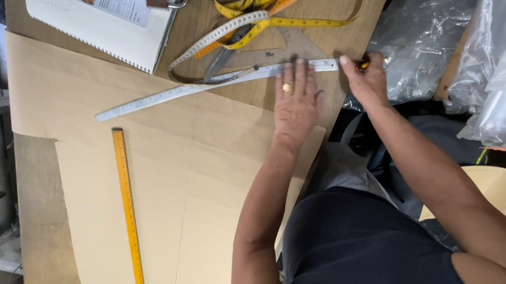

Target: The person measures and marks a large piece of beige fabric on a wooden table using a long ruler, a pencil, and a set square. They draw several straight lines on the fabric and briefly consult a notebook.

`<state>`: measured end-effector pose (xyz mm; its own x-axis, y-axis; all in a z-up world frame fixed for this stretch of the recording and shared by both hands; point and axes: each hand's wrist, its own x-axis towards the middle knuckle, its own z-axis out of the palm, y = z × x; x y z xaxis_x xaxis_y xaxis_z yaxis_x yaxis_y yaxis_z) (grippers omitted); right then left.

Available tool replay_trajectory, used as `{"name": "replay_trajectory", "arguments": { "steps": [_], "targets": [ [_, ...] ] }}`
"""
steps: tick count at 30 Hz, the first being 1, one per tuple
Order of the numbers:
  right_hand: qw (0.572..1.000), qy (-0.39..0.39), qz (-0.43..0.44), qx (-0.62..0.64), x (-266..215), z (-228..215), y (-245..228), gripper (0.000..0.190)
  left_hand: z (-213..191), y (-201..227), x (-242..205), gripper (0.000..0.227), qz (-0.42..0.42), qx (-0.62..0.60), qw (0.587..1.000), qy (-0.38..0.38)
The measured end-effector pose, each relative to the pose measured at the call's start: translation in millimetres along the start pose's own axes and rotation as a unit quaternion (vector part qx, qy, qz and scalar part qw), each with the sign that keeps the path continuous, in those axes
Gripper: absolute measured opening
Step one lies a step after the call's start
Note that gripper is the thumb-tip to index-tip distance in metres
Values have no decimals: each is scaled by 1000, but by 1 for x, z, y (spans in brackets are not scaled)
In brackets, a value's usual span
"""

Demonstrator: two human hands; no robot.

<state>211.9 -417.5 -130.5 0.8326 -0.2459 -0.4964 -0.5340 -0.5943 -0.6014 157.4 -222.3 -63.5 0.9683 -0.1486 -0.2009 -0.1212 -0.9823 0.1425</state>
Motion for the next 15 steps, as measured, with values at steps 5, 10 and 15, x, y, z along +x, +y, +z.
{"name": "replay_trajectory", "arguments": {
  "steps": [5, 10, 15],
  "targets": [
    [999, -1, 11, 39, -16, -2, -38, 72, -18, -18, 14, 70, -83, 30, 994, -70],
    [998, -18, 18, 62, -6, 0, -18, 69, -4, -9, 40, 81, -88, -19, 993, -71],
    [992, -5, -3, 125, 3, 1, 10, 51, -11, 8, 37, 87, -35, 19, 991, -130]
  ]
}}
